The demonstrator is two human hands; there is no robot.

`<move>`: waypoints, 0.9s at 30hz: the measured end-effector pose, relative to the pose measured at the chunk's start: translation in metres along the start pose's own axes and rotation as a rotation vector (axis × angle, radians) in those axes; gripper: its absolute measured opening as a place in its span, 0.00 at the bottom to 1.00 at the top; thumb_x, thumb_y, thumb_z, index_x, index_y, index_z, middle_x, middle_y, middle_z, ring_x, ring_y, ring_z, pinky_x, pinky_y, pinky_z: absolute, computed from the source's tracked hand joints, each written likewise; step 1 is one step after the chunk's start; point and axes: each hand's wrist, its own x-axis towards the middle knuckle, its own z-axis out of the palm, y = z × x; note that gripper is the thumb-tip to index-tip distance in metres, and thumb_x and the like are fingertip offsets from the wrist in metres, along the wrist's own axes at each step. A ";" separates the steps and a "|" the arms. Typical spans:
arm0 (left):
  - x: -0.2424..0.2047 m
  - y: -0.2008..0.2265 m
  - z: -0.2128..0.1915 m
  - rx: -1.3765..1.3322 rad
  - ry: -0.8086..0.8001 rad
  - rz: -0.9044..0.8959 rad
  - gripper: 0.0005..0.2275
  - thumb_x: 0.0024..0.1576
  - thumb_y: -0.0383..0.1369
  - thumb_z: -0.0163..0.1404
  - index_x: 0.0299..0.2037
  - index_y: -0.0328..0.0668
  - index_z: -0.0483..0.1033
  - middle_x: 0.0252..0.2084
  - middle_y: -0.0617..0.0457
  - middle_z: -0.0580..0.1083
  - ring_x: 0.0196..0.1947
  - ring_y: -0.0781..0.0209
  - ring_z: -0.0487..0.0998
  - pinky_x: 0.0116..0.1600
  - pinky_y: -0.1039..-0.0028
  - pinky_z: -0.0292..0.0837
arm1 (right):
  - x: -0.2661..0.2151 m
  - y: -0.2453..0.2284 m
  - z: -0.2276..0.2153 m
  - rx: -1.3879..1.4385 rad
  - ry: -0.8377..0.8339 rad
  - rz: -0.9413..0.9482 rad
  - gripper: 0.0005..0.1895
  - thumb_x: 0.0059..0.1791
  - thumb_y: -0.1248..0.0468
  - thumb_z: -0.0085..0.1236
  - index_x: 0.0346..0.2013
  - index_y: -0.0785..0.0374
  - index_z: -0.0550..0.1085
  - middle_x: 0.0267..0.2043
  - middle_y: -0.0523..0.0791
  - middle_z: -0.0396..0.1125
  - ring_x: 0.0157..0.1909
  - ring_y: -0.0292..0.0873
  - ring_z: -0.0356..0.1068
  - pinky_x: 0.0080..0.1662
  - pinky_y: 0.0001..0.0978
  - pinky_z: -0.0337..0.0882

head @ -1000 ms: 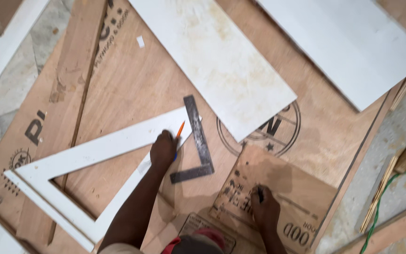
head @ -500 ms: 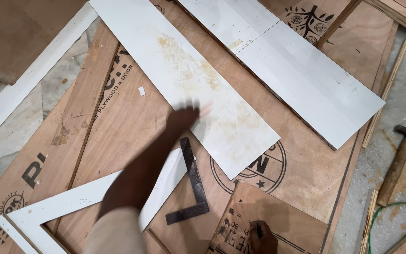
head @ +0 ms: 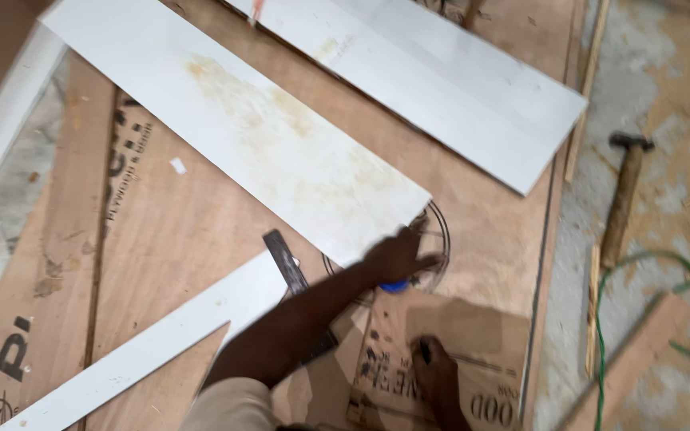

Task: The person measures and marks a piece of plywood with a tape measure and pencil, then uses a square ruler to draw straight lines. They cut the wood with a handheld electric saw and later measure another piece of plywood.

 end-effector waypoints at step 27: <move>-0.093 0.096 0.072 -0.348 -0.474 0.328 0.38 0.61 0.62 0.41 0.74 0.45 0.54 0.72 0.37 0.62 0.64 0.39 0.73 0.61 0.54 0.73 | -0.054 -0.024 -0.062 0.851 0.101 0.267 0.36 0.41 0.64 0.65 0.60 0.49 0.59 0.36 0.40 0.70 0.24 0.30 0.63 0.22 0.21 0.62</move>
